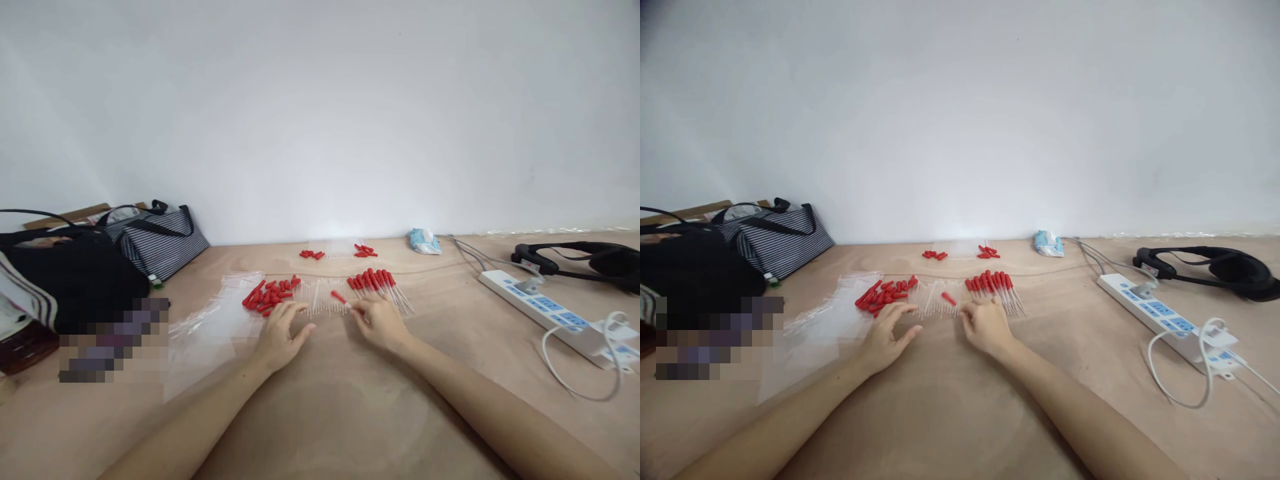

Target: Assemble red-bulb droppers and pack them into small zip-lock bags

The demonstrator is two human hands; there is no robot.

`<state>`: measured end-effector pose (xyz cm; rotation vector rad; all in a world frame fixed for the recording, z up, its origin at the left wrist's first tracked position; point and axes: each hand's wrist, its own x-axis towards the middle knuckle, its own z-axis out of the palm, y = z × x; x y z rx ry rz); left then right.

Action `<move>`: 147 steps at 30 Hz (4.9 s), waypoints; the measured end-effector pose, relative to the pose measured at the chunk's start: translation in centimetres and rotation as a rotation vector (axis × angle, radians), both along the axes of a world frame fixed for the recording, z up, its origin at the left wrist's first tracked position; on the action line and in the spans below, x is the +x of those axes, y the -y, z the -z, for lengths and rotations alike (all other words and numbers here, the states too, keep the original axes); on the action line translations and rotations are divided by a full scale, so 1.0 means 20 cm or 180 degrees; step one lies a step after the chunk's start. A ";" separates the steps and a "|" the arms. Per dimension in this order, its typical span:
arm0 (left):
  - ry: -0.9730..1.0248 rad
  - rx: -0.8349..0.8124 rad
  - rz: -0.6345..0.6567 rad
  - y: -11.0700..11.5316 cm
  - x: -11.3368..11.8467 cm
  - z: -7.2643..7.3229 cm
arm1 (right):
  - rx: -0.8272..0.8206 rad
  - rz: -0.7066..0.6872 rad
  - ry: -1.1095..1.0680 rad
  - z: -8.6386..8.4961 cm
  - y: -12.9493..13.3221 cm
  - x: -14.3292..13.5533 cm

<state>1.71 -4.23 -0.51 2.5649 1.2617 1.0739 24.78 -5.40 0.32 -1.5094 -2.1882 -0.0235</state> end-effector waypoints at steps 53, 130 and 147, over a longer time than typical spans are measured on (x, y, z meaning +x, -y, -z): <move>-0.0258 -0.0233 -0.1216 -0.44 0.08 -0.15 | -0.0889 0.1340 0.0140 -0.07 -0.26 -0.17; -0.0184 -0.0073 0.0278 0.08 0.02 0.00 | 0.0045 -0.0558 -0.0019 0.00 0.08 -0.04; -0.0211 -0.0334 -0.0134 0.04 -0.01 0.05 | -0.0196 0.1238 0.0076 0.04 -0.25 -0.08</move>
